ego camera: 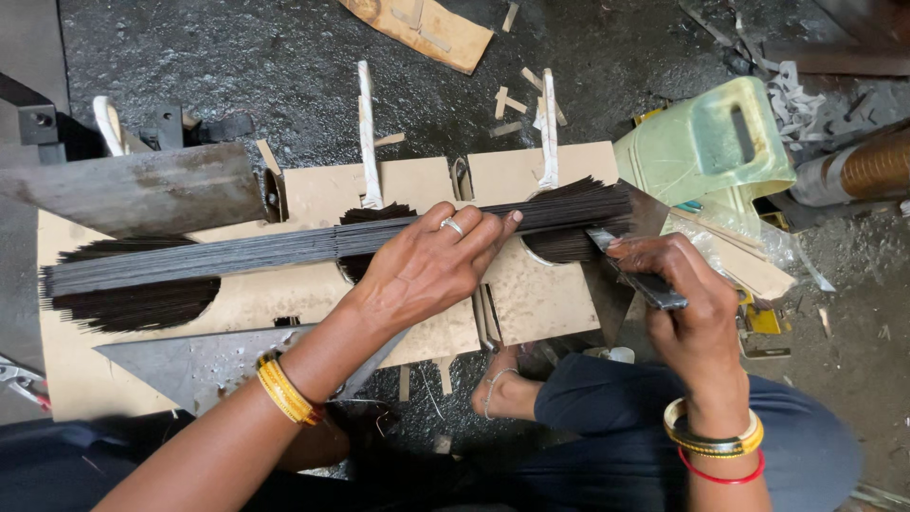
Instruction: The person trims the ends of a bundle of thin metal rods using a knife and a metal guide. They repeatedly align the rods, cut the protruding ends, and adjust the bundle to ensure even trimming.
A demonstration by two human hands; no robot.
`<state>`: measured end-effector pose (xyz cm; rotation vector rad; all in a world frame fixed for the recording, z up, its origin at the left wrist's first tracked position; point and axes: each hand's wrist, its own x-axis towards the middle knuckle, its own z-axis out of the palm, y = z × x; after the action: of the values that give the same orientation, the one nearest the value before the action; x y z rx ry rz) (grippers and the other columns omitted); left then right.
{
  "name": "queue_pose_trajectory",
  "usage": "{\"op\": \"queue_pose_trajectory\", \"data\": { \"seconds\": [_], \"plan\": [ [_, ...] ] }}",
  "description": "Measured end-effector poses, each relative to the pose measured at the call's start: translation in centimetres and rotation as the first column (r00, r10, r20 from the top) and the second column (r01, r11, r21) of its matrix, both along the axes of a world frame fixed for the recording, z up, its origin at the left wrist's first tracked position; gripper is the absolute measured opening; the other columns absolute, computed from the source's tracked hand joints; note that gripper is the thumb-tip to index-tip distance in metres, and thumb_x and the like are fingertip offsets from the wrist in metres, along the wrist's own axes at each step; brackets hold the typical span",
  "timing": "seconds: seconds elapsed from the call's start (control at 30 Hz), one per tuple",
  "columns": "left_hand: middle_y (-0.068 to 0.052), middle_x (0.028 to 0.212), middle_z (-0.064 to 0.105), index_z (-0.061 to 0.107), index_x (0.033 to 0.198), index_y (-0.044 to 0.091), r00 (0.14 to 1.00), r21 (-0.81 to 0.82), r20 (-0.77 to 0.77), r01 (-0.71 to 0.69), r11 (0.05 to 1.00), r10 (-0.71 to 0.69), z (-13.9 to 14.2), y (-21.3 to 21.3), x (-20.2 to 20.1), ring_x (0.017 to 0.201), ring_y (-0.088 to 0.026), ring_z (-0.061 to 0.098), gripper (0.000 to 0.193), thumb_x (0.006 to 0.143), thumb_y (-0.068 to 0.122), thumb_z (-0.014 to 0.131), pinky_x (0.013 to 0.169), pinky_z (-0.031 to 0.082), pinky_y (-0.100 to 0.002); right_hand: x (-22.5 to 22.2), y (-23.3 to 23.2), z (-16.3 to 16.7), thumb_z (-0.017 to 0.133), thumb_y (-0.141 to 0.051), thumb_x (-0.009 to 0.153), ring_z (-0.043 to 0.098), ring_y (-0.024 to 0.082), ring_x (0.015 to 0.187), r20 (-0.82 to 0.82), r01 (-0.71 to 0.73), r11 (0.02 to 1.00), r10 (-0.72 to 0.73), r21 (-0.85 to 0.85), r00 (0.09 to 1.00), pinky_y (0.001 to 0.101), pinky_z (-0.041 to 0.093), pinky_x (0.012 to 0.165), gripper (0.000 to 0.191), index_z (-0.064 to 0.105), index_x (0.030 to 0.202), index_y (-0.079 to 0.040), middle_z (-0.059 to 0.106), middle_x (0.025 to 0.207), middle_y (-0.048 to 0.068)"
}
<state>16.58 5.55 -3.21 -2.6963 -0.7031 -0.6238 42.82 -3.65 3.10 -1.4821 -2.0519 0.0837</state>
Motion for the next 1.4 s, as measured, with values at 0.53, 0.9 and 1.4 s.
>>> {"op": "queue_pose_trajectory", "data": {
  "seconds": [0.53,0.9,1.4],
  "plan": [
    [0.000,0.105,0.060,0.062,0.141,0.007,0.997,-0.023,0.075,0.014,1.000,-0.012,-0.2,0.0,0.0,0.103,-0.015,0.058,0.053,0.089,0.012,0.059,0.087,0.050,-0.028,1.0,1.8,2.3,0.051,0.015,0.102,0.071,0.022,0.096,-0.275,0.129,0.990,-0.138,-0.051,0.951,0.0285,0.058,0.085,0.018,0.060,0.113,0.003,0.070,0.105,0.014],
    [-0.002,0.104,0.059,0.058,0.146,0.008,1.000,0.004,0.029,-0.005,1.000,0.005,-0.5,-0.5,0.5,0.101,-0.017,0.058,0.060,0.086,0.016,0.060,0.089,0.049,-0.032,-5.4,-2.1,-6.8,0.063,-0.019,0.081,0.058,0.033,0.105,0.357,-0.444,0.896,0.410,0.015,0.839,0.0456,0.050,0.091,0.044,0.065,0.125,-0.011,0.056,0.108,0.015],
    [-0.014,0.122,0.066,0.064,0.130,0.000,0.839,-0.149,0.416,-0.319,0.936,0.352,-0.8,-6.7,-8.6,0.114,-0.028,0.063,0.048,0.083,0.006,0.071,0.099,0.047,-0.045,-7.1,-1.2,-11.1,0.066,-0.005,0.087,0.053,0.035,0.120,-0.029,-0.264,0.963,0.263,-0.048,0.964,0.0451,0.044,0.104,0.045,0.067,0.132,-0.007,0.058,0.126,0.013]
  ]
}}
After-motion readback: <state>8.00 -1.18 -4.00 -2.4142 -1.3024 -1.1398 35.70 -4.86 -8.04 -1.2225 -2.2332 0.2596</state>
